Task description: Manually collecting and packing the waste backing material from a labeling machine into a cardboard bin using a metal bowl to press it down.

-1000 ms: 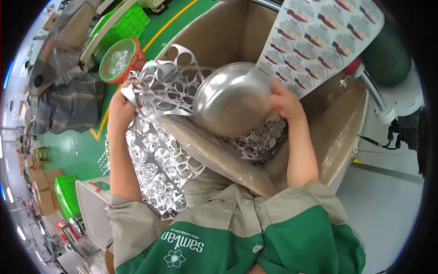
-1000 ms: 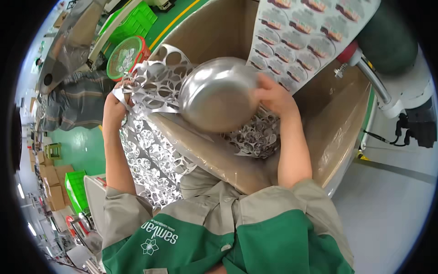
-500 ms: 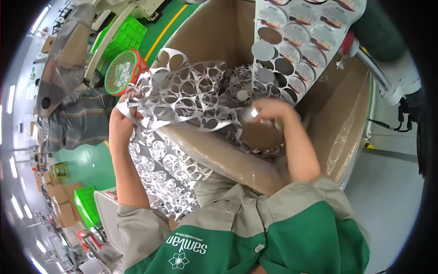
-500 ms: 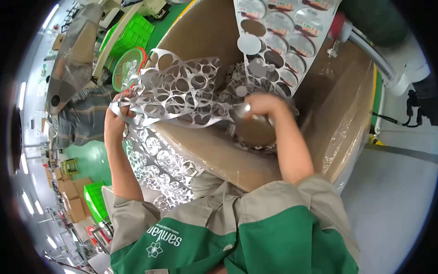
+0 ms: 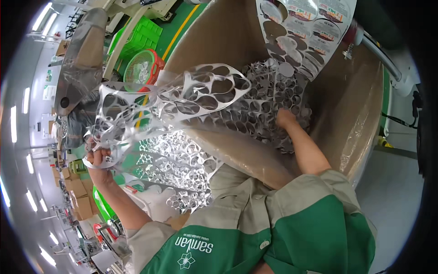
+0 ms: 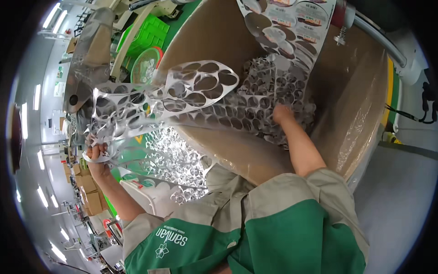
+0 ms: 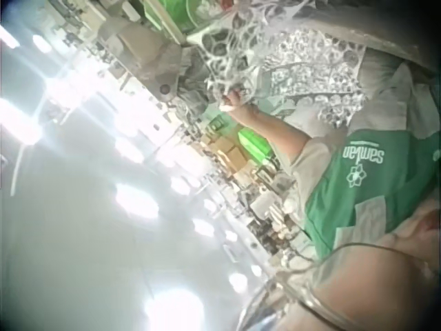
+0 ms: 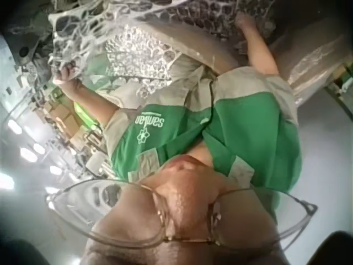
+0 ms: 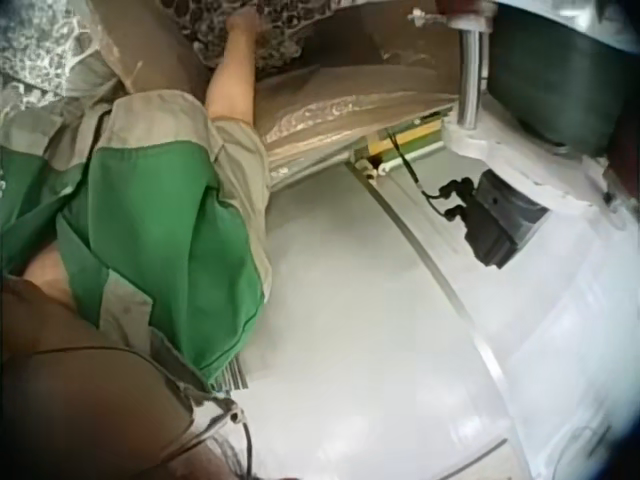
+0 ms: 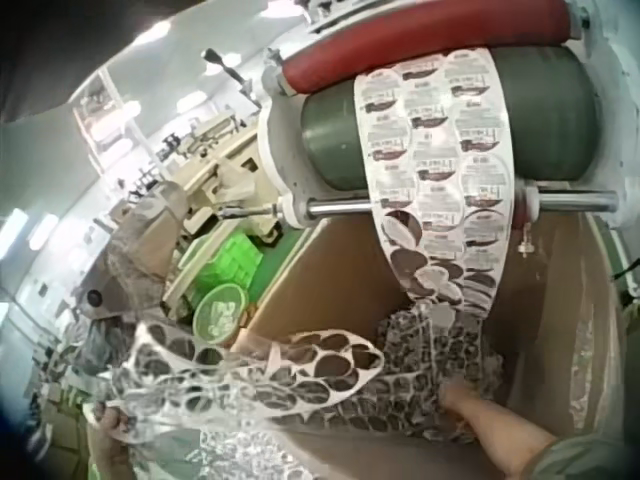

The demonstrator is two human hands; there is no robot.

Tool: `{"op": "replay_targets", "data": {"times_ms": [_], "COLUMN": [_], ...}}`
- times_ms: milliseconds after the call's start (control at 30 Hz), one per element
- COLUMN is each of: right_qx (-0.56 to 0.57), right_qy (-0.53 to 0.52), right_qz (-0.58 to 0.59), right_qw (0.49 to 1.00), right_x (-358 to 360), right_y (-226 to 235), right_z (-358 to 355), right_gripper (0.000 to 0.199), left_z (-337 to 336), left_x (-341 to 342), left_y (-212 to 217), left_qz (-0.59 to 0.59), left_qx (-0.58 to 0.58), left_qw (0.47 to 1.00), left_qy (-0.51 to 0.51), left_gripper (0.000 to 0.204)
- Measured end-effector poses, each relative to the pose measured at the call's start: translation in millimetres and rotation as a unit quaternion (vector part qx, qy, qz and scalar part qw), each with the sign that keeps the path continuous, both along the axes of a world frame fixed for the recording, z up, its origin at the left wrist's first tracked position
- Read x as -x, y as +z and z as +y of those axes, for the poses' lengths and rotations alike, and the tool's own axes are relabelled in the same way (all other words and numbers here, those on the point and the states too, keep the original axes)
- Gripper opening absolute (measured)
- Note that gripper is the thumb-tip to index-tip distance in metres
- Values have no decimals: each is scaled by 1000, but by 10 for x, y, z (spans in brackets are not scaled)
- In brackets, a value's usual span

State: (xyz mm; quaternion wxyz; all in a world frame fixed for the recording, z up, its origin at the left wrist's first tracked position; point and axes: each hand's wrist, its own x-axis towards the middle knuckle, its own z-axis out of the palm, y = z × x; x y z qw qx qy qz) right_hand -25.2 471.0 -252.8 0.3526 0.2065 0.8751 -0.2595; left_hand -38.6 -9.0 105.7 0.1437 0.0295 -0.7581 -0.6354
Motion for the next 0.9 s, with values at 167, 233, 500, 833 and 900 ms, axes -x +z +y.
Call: {"op": "replay_targets", "data": {"times_ms": [167,233,500,833,900], "right_qx": [198,416,828,-14,122], "right_qy": [126,12,-218,168,94], "right_qz": [172,227,106,33,161], "right_qw": [957,880,505,985,975], "right_x": [308,423,443,64,211], "right_y": [871,1314,648,-227,368], "right_z": [330,553,197,281,255], "right_gripper": [37,27,42,46,47], "left_z": [-71,-21,-1053,-2315,-2270], "left_x": [-163,-207,-359,-851,-1249], "left_y": [71,93,-53,-1254,-1616], "left_qz": [27,38,137,-85,-423], "left_qx": [154,112,218,374,495], "left_qw": [987,992,963,888,752], "left_qy": [40,42,76,251,102], "left_gripper": [38,39,34,43,65]}}
